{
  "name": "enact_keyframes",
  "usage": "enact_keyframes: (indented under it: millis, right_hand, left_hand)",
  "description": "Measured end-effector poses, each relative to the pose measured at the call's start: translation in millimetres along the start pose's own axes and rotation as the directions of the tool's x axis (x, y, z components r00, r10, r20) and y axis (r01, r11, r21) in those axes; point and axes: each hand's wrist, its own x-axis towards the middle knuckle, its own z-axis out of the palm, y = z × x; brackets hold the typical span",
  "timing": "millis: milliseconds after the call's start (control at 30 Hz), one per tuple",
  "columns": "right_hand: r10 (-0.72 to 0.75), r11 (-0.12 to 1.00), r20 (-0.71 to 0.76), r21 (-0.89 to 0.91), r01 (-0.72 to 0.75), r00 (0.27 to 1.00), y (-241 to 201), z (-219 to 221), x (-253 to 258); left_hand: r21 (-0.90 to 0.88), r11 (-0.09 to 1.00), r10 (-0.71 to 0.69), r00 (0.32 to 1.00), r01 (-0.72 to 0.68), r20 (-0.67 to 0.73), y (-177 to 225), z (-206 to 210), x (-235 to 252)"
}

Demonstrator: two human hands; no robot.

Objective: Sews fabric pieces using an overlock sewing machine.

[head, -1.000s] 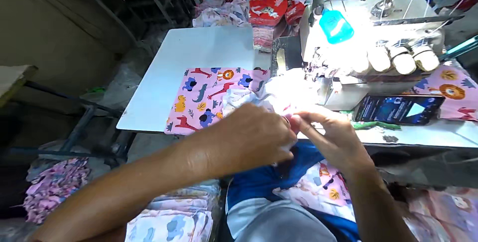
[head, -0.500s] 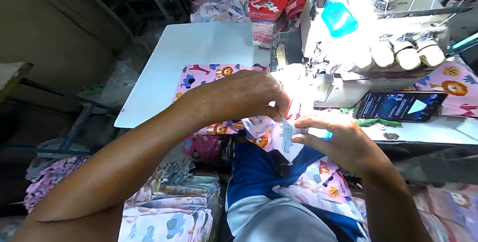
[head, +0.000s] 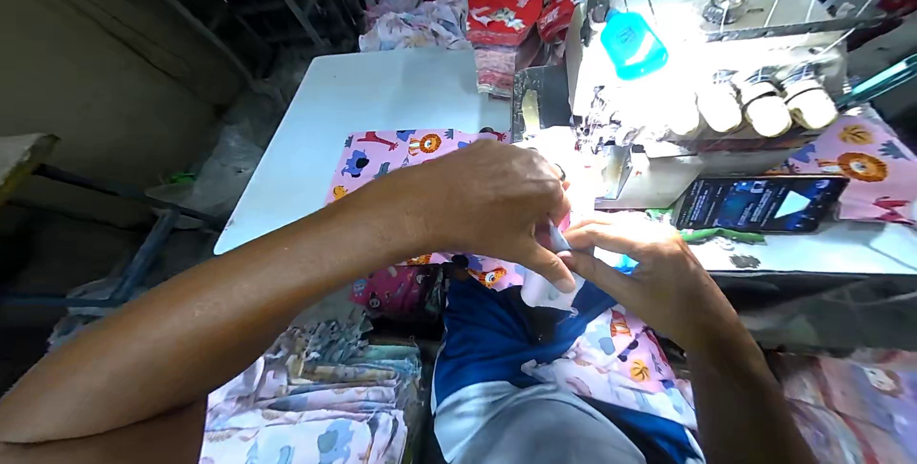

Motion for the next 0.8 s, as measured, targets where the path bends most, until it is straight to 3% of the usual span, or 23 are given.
enact_keyframes:
  millis: [100, 167, 200, 300, 367, 467, 533, 600, 667, 733, 800]
  right_hand:
    - [0.139, 0.99, -0.154, 0.05, -0.133, 0.978, -3.5, 8.9, -1.9]
    - [0.265, 0.964, -0.19, 0.066, -0.257, 0.945, 4.4, 15.4, -9.2]
    - [0.341, 0.94, -0.133, 0.072, -0.334, 0.931, 10.6, 19.1, -13.8]
    - [0.445, 0.87, 0.23, 0.116, -0.479, 0.865, 22.1, 41.1, -16.8]
    - [0.361, 0.913, 0.212, 0.116, -0.39, 0.908, 18.0, 71.1, -8.1]
    - [0.066, 0.995, -0.049, -0.073, -0.069, 0.997, 18.6, 126.1, 3.2]
    - [-0.051, 0.978, 0.025, -0.201, 0.055, 0.998, 32.3, 144.1, 4.1]
    - [-0.033, 0.981, 0.261, -0.175, 0.08, 0.965, 42.2, 138.8, -0.3]
    - [-0.037, 0.994, 0.349, -0.085, 0.071, 0.936, 47.0, 121.4, -4.6]
    - [-0.059, 0.998, 0.225, -0.024, 0.066, 0.973, 44.7, 99.8, -5.0]
    - [-0.075, 0.996, 0.008, -0.039, 0.075, 0.997, 39.0, 78.7, 0.7]
  left_hand:
    - [0.053, 0.997, -0.044, 0.998, 0.047, -0.05, -6.1, -20.7, -9.5]
    - [0.136, 0.979, -0.145, 0.987, 0.152, -0.064, -15.9, -32.5, -19.4]
    - [0.164, 0.963, -0.21, 0.977, 0.215, -0.043, -22.9, -37.3, -24.1]
    - [0.109, 0.943, -0.317, 0.949, 0.314, 0.005, -36.3, -40.4, -31.2]
    - [0.01, 0.966, -0.257, 0.966, 0.258, -0.037, -31.7, -37.3, -27.4]
    - [0.103, 0.961, -0.244, 0.962, 0.257, -0.12, -14.7, -34.8, -21.8]
    - [0.176, 0.928, -0.313, 0.943, 0.328, -0.11, -14.1, -36.7, -25.9]
    - [0.201, 0.894, -0.393, 0.916, 0.401, -0.077, -20.5, -35.3, -32.7]
    - [0.173, 0.889, -0.417, 0.906, 0.423, -0.075, -26.9, -29.7, -38.9]
    - [0.132, 0.896, -0.414, 0.904, 0.425, -0.103, -29.8, -23.0, -40.9]
    - [0.096, 0.893, -0.426, 0.895, 0.439, -0.131, -31.5, -18.0, -40.2]
